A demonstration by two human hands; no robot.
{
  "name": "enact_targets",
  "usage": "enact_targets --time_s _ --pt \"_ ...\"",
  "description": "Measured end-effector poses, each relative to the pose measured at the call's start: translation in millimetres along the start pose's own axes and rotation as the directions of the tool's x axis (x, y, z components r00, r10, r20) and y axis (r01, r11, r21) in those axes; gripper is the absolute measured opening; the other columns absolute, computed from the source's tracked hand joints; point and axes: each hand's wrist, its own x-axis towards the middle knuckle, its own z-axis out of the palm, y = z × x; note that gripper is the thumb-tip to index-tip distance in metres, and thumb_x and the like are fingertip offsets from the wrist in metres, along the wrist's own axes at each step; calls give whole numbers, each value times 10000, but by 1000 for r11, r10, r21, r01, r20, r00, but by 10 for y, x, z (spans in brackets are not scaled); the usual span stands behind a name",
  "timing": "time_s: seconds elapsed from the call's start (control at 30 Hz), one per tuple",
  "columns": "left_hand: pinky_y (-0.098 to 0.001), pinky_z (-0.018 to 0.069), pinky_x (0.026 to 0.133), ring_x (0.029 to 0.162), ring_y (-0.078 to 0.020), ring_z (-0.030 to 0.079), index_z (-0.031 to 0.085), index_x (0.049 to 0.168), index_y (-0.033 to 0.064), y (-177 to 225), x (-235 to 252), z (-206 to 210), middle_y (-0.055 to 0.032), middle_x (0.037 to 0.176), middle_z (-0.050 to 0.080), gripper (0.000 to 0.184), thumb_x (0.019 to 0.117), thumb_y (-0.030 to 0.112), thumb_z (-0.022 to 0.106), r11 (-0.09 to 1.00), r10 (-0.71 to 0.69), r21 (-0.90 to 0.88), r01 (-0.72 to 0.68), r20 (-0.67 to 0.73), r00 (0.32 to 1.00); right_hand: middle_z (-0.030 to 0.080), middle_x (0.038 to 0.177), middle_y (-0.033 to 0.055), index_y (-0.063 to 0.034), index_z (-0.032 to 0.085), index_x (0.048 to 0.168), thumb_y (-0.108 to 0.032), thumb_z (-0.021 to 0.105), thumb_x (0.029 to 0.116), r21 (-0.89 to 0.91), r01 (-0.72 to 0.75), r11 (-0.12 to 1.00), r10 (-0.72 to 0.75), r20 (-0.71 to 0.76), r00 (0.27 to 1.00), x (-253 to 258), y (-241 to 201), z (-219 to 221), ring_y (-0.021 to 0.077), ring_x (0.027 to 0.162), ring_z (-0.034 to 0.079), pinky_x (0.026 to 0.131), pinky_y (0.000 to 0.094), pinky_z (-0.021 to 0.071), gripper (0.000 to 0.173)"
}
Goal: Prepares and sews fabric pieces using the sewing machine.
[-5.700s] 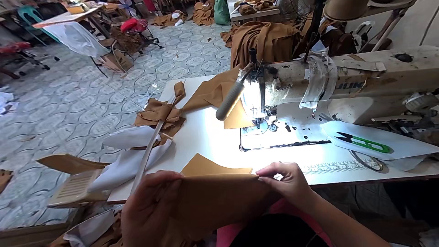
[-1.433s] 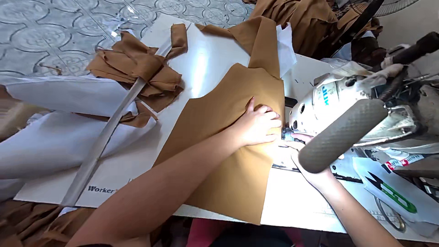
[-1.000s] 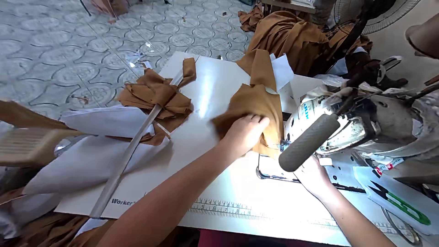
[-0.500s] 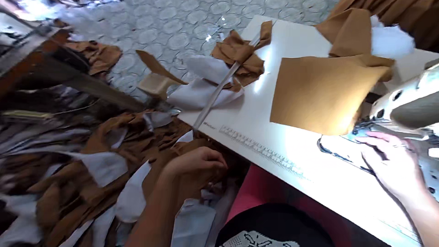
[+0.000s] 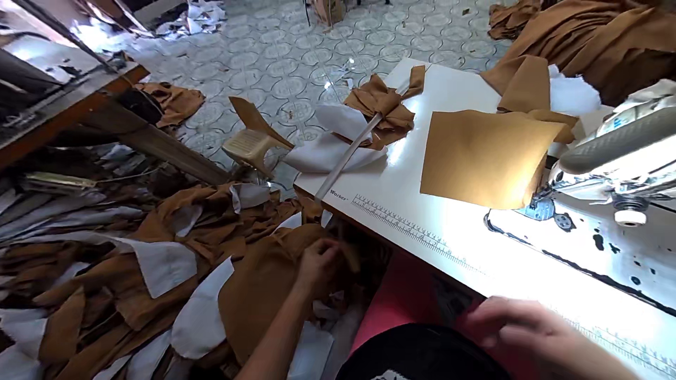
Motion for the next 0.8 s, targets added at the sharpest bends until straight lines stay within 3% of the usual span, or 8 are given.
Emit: enact_targets --time_s 0.1,0.17,0.23,0.33,0.43,0.6,0.73,0.8 --pt "-130 525 842 936 67 640 721 915 178 565 -247 500 125 950 705 55 926 217 683 809 586 -361 -464 442 679 589 1434 117 39 379 1529 -501 641 934 245 -126 961 95 138 986 298 129 583 154 1256 618 1037 349 524 846" --pt "-188 453 992 1126 -29 574 699 919 153 872 -288 803 27 1074 662 119 943 269 682 670 716 -386 -634 563 414 695 1204 4 -37 447 1435 -420 652 948 543 -58 838 125 -86 988 485 91 745 80 1063 684 929 297 574 653" --pt "-220 424 1083 1285 -30 506 688 1079 171 1001 -192 1050 43 1295 603 316 970 464 641 686 708 -390 -614 553 440 745 1021 -46 -79 533 1275 -157 561 996 623 70 779 63 -190 980 511 -145 638 42 920 720 849 259 607 291" --pt "-254 477 1042 1226 -4 563 450 1421 -17 1149 -55 1296 46 1316 623 700 952 470 633 849 527 -449 -276 743 412 696 884 0 35 663 1033 2 627 895 52 317 947 -313 -64 948 231 -466 338 -39 820 636 760 136 515 146" --pt "-134 525 811 897 79 641 645 1141 45 1310 -267 1378 74 971 715 241 963 207 658 828 558 -523 -200 799 222 676 848 95 8 666 1018 -77 683 905 -326 467 822 -464 92 881 -162 -738 8 31 799 631 721 133 492 143" --pt "-100 562 782 919 109 662 574 1334 310 1461 -199 1145 214 1180 687 344 1002 242 631 725 687 -418 -547 487 539 704 904 -4 -24 672 1182 -125 729 882 -425 138 895 -242 -202 949 -562 -680 -632 -66 793 613 723 110 498 322" --pt "-573 551 895 1052 -399 690 590 1344 -67 1436 177 1420 -252 1171 690 414 966 90 649 548 517 395 -738 533 669 682 1167 178 -30 563 1420 -146 680 959 -447 -314 838 20 -550 835 -74 -112 -918 217 953 649 886 385 522 489" --pt "-655 458 1020 1247 -467 599 663 1288 -32 1429 146 1829 -263 1312 641 390 976 197 616 362 525 415 -835 649 550 681 1163 214 -38 601 1388 -196 616 1007 -536 -367 760 8 -557 830 85 2 -976 320 1004 649 941 488 490 413"
